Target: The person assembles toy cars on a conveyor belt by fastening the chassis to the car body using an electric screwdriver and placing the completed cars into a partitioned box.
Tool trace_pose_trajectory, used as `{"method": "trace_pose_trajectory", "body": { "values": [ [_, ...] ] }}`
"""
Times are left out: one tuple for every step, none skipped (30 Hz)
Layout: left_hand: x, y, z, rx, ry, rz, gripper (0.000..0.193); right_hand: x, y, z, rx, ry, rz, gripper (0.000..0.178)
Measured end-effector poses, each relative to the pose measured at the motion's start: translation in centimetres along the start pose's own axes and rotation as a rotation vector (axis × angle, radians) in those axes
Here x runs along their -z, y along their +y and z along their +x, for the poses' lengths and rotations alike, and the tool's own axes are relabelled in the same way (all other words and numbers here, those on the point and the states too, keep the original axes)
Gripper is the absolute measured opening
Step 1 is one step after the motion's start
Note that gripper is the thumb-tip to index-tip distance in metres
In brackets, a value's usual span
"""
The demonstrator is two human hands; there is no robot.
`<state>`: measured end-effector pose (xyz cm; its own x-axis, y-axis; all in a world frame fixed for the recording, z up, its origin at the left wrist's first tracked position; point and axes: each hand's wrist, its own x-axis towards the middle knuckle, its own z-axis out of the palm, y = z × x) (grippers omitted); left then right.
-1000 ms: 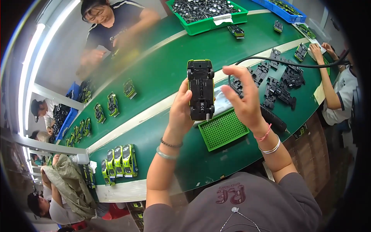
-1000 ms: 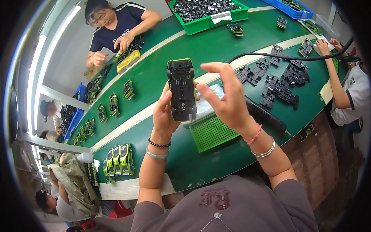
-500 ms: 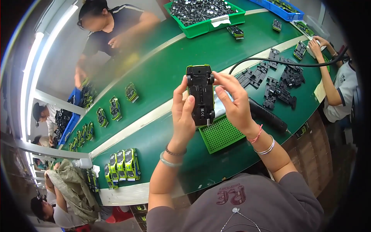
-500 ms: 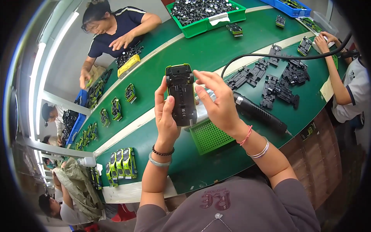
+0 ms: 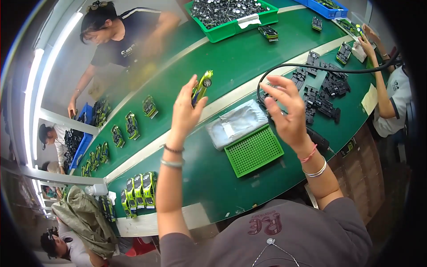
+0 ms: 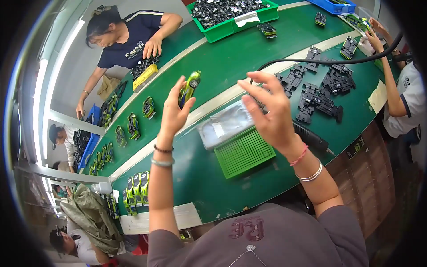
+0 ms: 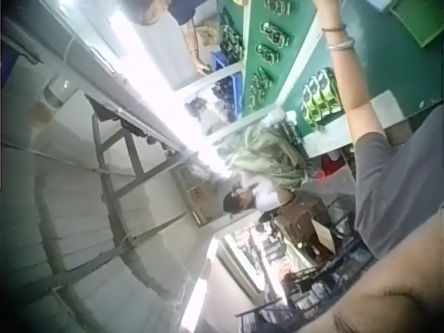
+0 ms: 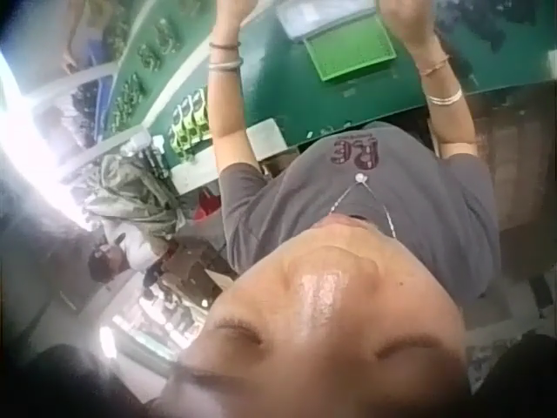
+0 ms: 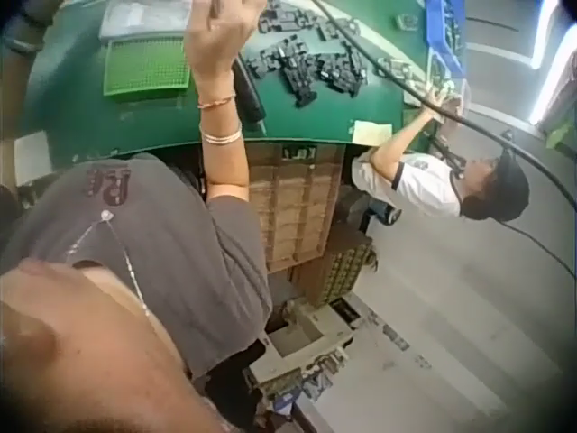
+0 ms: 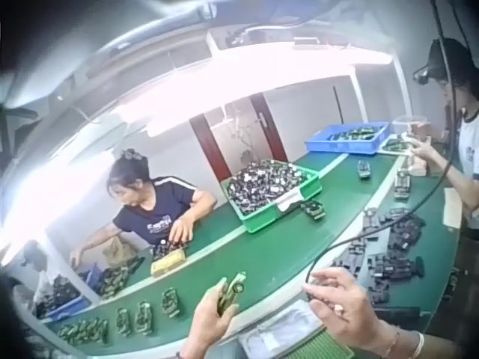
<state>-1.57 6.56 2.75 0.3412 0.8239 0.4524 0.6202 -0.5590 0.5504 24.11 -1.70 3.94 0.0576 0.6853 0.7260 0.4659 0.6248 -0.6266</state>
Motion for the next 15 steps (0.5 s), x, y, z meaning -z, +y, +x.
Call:
{"method": "trace_pose_trajectory", "body": {
  "values": [
    [0.9,-1.1,0.4,-0.021,-0.083,0.227,0.056,0.9,0.1,-0.2,-0.023,0.024,0.017,0.024],
    [1.5,-2.9,0.6,-0.031,-0.175,0.455,0.054,1.0,0.9,-0.3,-0.058,0.043,0.04,0.022],
    [1.5,-4.3,0.8,-0.013,-0.26,0.528,0.049,1.1,1.4,-0.4,-0.061,0.047,0.038,0.022],
    [1.8,-5.5,0.9,-0.016,-0.264,0.528,0.049,1.3,1.8,-0.6,-0.085,0.054,0.024,0.02],
    [2.1,-6.2,0.7,0.006,-0.321,0.516,0.047,1.4,2.2,-0.8,-0.113,0.06,0.007,0.019],
    [2.5,-7.0,0.6,0.031,-0.38,0.504,0.044,1.5,2.6,-0.9,-0.123,0.061,0.007,0.019],
    [2.8,-7.8,0.8,0.042,-0.372,0.423,0.041,1.5,3.0,-0.9,-0.134,0.069,0.021,0.018],
    [3.1,-7.7,1.2,0.02,-0.398,0.434,0.038,1.6,3.3,-1.0,-0.145,0.075,0.037,0.018],
    [2.7,-7.5,1.8,0.062,-0.46,0.418,0.037,1.9,3.0,-0.8,-0.169,0.065,0.038,0.017],
    [1.9,-7.3,2.8,0.102,-0.523,0.401,0.035,2.2,2.7,-0.8,-0.179,0.065,0.036,0.017],
    [1.0,-6.6,3.7,0.073,-0.516,0.436,0.035,2.4,2.3,-0.6,-0.151,0.063,0.033,0.017],
    [-0.7,-6.0,5.2,0.038,-0.507,0.47,0.035,2.6,2.2,-0.5,-0.122,0.065,0.026,0.016],
    [-3.1,-5.4,6.9,-0.049,-0.462,0.435,0.036,2.5,2.4,-0.6,-0.1,0.059,0.02,0.014],
    [-5.2,-4.4,8.4,-0.129,-0.415,0.405,0.036,2.4,2.2,-0.7,-0.099,0.06,0.027,0.014],
    [-7.7,-3.5,10.1,-0.175,-0.36,0.355,0.036,2.2,2.3,-0.9,-0.101,0.054,0.005,0.014]
  ]
}}
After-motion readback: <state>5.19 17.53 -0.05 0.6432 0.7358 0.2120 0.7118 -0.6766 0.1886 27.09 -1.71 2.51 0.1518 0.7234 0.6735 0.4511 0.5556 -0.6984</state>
